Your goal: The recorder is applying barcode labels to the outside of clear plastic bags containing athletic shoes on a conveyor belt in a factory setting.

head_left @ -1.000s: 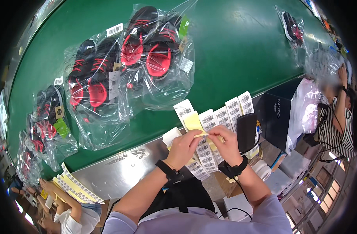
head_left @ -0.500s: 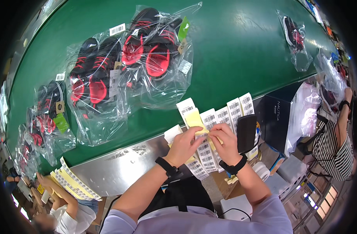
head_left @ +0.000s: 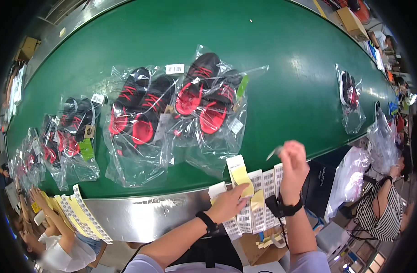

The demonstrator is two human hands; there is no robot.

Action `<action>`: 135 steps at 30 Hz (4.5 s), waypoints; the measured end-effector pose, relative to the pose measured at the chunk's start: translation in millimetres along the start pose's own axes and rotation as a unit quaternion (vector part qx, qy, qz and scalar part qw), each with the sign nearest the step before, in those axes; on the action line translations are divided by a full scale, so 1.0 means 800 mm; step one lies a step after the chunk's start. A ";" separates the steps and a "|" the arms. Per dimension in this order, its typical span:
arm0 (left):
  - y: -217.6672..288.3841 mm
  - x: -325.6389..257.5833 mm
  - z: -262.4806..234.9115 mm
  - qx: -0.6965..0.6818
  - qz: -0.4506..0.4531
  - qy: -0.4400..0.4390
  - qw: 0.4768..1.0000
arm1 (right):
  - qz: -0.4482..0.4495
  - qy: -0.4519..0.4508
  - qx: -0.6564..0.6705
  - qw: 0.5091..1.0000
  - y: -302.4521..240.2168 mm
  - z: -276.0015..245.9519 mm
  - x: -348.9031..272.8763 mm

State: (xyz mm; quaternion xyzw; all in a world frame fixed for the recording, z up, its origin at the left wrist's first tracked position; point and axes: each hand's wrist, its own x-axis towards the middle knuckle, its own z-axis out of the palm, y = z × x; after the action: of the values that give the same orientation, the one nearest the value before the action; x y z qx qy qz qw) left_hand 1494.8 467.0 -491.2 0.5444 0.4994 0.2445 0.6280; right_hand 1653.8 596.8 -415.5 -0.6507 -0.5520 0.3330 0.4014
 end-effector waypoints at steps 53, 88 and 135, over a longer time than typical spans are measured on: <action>-0.009 0.034 0.046 -0.019 0.074 -0.042 0.996 | 0.281 0.050 0.228 0.931 0.061 0.125 0.122; 0.002 0.049 0.052 0.040 0.052 -0.053 0.996 | -0.020 0.081 -0.689 0.720 0.284 -0.275 0.388; 0.010 0.083 0.081 -0.022 0.065 -0.011 0.998 | 0.140 -0.235 -0.007 0.962 0.136 -0.125 -0.107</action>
State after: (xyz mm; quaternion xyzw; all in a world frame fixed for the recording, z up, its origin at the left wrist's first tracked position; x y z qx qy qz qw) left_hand 1580.3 497.6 -513.6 0.5646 0.4505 0.2900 0.6278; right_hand 1775.9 489.6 -468.0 -0.6276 -0.5364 0.5258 0.2049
